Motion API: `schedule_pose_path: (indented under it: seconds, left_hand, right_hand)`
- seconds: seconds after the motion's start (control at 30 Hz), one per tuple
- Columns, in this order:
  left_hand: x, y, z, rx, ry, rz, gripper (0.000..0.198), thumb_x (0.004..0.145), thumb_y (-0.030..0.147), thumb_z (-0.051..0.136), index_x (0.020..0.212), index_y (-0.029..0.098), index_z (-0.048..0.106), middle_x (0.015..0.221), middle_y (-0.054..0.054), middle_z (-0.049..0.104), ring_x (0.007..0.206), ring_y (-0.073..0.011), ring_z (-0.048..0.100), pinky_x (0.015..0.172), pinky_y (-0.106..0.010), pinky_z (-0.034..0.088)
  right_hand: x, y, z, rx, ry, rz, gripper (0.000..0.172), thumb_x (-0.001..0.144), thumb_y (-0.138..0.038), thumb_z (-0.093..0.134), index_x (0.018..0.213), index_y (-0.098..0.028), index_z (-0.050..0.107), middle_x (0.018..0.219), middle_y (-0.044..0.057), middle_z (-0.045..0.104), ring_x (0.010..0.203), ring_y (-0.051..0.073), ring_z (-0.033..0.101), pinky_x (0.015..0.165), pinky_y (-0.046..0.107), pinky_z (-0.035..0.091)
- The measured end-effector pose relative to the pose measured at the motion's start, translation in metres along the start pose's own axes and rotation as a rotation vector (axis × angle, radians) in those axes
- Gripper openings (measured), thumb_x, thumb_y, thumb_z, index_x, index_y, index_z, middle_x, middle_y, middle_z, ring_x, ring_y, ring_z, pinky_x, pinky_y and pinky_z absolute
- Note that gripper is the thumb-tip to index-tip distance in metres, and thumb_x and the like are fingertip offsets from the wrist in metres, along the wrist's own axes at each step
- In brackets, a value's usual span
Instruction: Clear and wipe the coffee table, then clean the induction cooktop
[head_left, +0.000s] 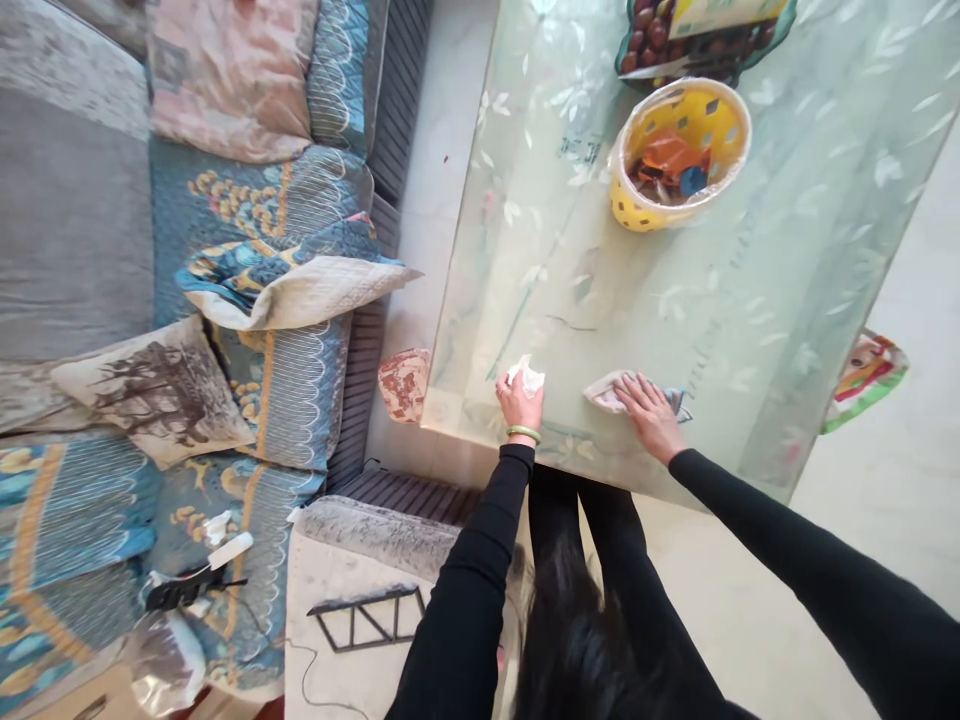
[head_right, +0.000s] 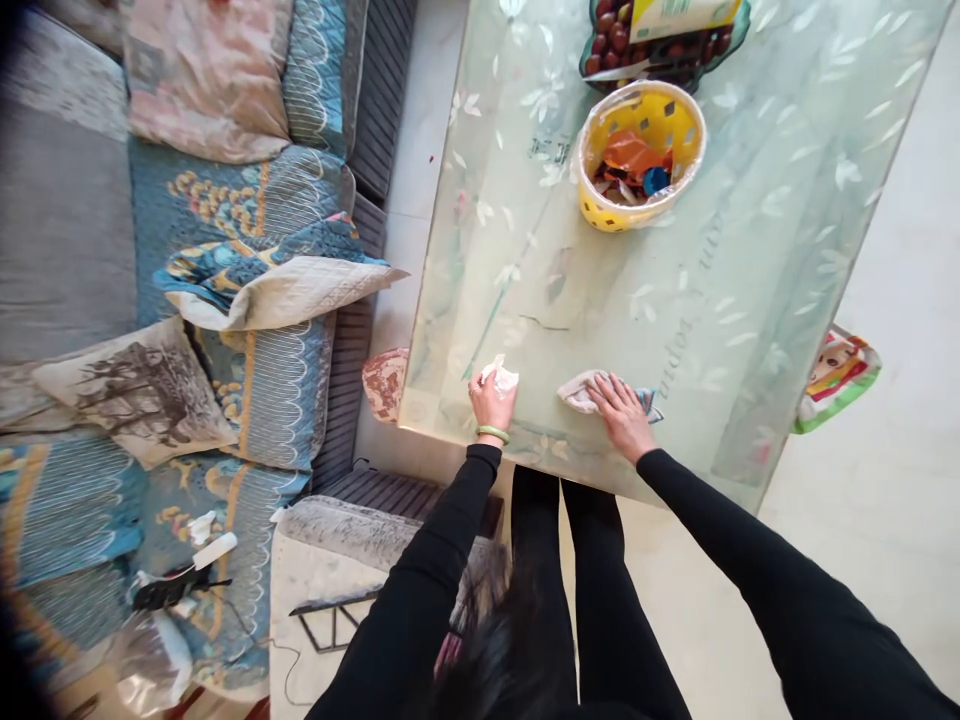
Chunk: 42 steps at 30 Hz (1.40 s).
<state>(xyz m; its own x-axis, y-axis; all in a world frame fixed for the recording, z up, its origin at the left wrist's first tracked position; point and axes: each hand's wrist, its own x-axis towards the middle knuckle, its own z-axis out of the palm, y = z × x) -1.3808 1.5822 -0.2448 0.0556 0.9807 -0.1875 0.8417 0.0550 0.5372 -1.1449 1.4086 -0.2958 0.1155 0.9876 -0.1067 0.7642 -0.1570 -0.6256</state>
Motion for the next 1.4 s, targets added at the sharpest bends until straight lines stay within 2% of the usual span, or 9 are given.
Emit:
schedule_pose_path:
  seconds: [0.2, 0.43, 0.67, 0.83, 0.9, 1.1, 1.17, 1.27, 1.4]
  left_hand:
    - [0.01, -0.009, 0.002, 0.213, -0.05, 0.14, 0.04, 0.089, 0.026, 0.079, 0.128, 0.023, 0.075, 0.129, -0.018, 0.058, 0.134, -0.0356, 0.05, 0.121, -0.049, 0.037]
    - [0.031, -0.001, -0.007, 0.226, -0.199, 0.095, 0.025, 0.093, 0.011, 0.063, 0.11, 0.023, 0.077, 0.12, -0.014, 0.063, 0.106, -0.0263, 0.065, 0.098, -0.035, 0.051]
    - [0.036, -0.001, -0.004, 0.229, -0.213, 0.077, 0.027, 0.093, 0.009, 0.062, 0.109, 0.023, 0.077, 0.122, -0.013, 0.066, 0.108, -0.026, 0.067, 0.098, -0.034, 0.05]
    - [0.036, 0.003, -0.008, 0.194, -0.233, 0.059, 0.027, 0.093, 0.007, 0.061, 0.105, 0.024, 0.078, 0.119, -0.012, 0.067, 0.108, -0.0255, 0.067, 0.098, -0.033, 0.051]
    - [0.036, 0.003, -0.007, 0.166, -0.224, 0.048, 0.028, 0.092, 0.005, 0.06, 0.104, 0.025, 0.078, 0.119, -0.011, 0.066, 0.108, -0.025, 0.067, 0.098, -0.033, 0.051]
    - [0.037, -0.001, -0.004, 0.041, -0.199, -0.009, 0.026, 0.087, 0.004, 0.065, 0.096, 0.024, 0.077, 0.118, -0.01, 0.067, 0.11, -0.0248, 0.066, 0.103, -0.034, 0.05]
    - [0.039, 0.002, -0.01, -0.111, -0.187, -0.102, 0.023, 0.081, 0.002, 0.069, 0.086, 0.024, 0.076, 0.114, -0.009, 0.068, 0.11, -0.0247, 0.066, 0.107, -0.035, 0.048]
    - [0.039, 0.012, -0.019, -0.311, -0.169, -0.213, 0.019, 0.075, 0.004, 0.073, 0.072, 0.022, 0.069, 0.104, -0.008, 0.069, 0.107, -0.024, 0.066, 0.108, -0.036, 0.047]
    - [0.025, 0.036, -0.019, -0.501, -0.217, -0.292, 0.007, 0.078, 0.019, 0.074, 0.08, 0.02, 0.067, 0.088, -0.004, 0.069, 0.089, -0.0187, 0.067, 0.093, -0.034, 0.055]
  right_hand:
    - [0.15, -0.039, 0.013, 0.05, 0.1, -0.006, 0.064, 0.1, -0.011, 0.036, 0.163, -0.017, 0.046, 0.175, 0.007, 0.034, 0.167, 0.031, 0.013, 0.135, 0.057, 0.014]
    - [0.06, -0.013, 0.002, -0.005, 0.07, 0.007, 0.066, 0.101, -0.016, 0.037, 0.166, -0.026, 0.04, 0.176, 0.004, 0.032, 0.168, 0.028, 0.013, 0.133, 0.058, 0.022]
    - [0.209, -0.055, 0.009, 0.02, 0.053, -0.046, 0.061, 0.101, -0.013, 0.033, 0.159, -0.018, 0.052, 0.176, 0.005, 0.032, 0.168, 0.027, 0.012, 0.134, 0.056, 0.02]
    - [0.105, -0.016, -0.007, 0.046, -0.009, -0.12, 0.062, 0.103, -0.017, 0.034, 0.164, -0.026, 0.045, 0.174, 0.003, 0.035, 0.167, 0.025, 0.017, 0.134, 0.056, 0.023]
    - [0.096, -0.01, -0.005, 0.036, 0.012, -0.083, 0.061, 0.103, -0.017, 0.033, 0.162, -0.025, 0.048, 0.173, 0.006, 0.039, 0.166, 0.028, 0.02, 0.132, 0.059, 0.026]
    - [0.228, -0.058, 0.015, 0.068, 0.102, -0.101, 0.064, 0.099, -0.011, 0.036, 0.159, -0.024, 0.052, 0.173, 0.004, 0.038, 0.167, 0.027, 0.017, 0.133, 0.057, 0.022]
    - [0.211, -0.058, 0.014, 0.096, 0.073, -0.123, 0.067, 0.098, -0.01, 0.036, 0.162, -0.024, 0.048, 0.173, 0.004, 0.037, 0.167, 0.026, 0.017, 0.133, 0.057, 0.022]
    - [0.108, -0.034, 0.004, 0.144, -0.048, -0.146, 0.064, 0.099, -0.015, 0.038, 0.161, -0.025, 0.05, 0.172, 0.006, 0.04, 0.166, 0.026, 0.022, 0.133, 0.058, 0.025]
    - [-0.008, -0.013, -0.02, 0.411, -0.064, 0.103, 0.047, 0.098, -0.035, 0.051, 0.141, -0.034, 0.069, 0.16, 0.005, 0.058, 0.159, 0.031, 0.039, 0.13, 0.06, 0.032]
